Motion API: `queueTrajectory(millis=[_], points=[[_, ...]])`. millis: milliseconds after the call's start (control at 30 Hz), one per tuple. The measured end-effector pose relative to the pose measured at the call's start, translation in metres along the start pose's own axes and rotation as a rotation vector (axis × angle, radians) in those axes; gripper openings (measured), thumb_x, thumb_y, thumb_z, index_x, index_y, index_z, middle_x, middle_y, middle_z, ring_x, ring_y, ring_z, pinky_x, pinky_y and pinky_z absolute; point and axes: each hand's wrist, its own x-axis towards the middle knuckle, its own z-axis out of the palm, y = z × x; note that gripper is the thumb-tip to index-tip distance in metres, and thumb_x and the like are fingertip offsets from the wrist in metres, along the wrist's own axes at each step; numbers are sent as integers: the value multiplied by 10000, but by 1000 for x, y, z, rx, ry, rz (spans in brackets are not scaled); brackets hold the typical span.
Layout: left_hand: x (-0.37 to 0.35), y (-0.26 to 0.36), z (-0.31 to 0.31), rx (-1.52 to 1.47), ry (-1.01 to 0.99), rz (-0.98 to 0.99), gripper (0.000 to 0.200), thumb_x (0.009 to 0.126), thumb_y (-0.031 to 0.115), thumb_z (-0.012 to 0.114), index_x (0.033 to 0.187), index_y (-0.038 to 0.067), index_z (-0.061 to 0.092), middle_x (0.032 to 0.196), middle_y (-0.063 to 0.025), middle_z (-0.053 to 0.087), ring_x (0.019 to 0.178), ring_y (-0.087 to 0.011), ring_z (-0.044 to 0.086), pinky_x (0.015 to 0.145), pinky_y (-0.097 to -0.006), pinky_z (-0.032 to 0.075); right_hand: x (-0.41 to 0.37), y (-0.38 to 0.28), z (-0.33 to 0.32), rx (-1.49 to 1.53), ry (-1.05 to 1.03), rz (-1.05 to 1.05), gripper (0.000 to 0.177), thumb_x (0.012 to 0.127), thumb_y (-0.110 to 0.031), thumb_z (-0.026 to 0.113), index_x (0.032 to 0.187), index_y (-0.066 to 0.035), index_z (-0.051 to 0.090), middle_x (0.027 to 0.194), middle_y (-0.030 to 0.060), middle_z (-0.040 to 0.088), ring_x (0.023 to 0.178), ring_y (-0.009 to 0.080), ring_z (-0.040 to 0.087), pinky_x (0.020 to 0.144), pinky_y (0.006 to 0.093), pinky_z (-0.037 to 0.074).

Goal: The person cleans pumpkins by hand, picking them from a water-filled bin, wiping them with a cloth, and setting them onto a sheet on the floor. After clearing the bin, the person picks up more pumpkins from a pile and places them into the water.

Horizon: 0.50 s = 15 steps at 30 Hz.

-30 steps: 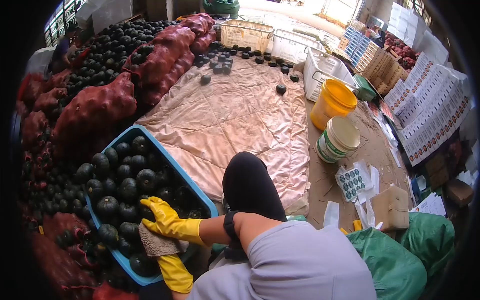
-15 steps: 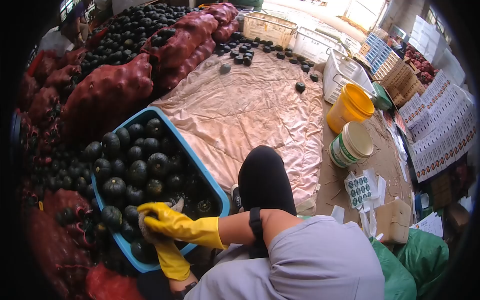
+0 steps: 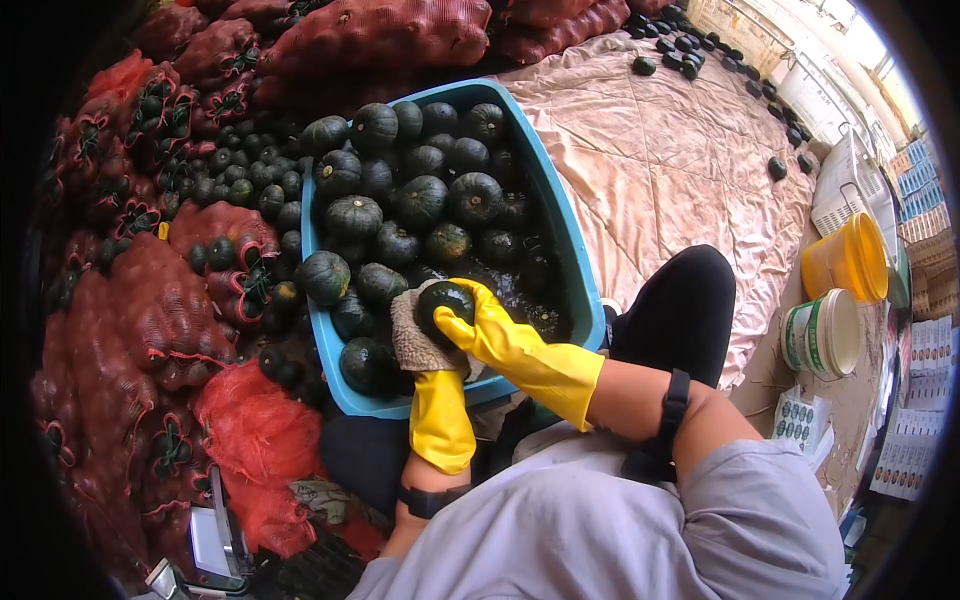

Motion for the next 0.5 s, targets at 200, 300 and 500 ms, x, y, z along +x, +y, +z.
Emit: queueTrajectory(millis=[200, 300, 500], points=[[6, 16, -3, -303, 24, -222, 130, 943, 123, 620, 1048, 75, 679, 1051, -82, 702, 980, -222, 700, 908, -375, 580, 4, -42, -28, -470, -386, -318, 750, 908, -285, 829, 1543, -125, 463, 1361, 213, 625, 1256, 343, 621, 1099, 427, 488], [10, 7, -4, -395, -18, -253, 147, 932, 145, 635, 1055, 81, 685, 1060, -86, 701, 988, -237, 701, 919, -382, 574, 6, -7, 5, 225, -80, -51, 628, 994, -306, 755, 1525, -121, 476, 1298, 122, 634, 1229, 223, 608, 1089, 386, 492], [-3, 37, -12, 524, -43, 52, 460, 758, 282, 800, 1162, 74, 729, 1022, -117, 727, 1036, -268, 696, 960, -425, 559, -2, -38, -22, -571, -250, -348, 720, 874, -314, 835, 1480, -75, 528, 1298, 278, 628, 1220, 470, 610, 1071, 501, 490]])
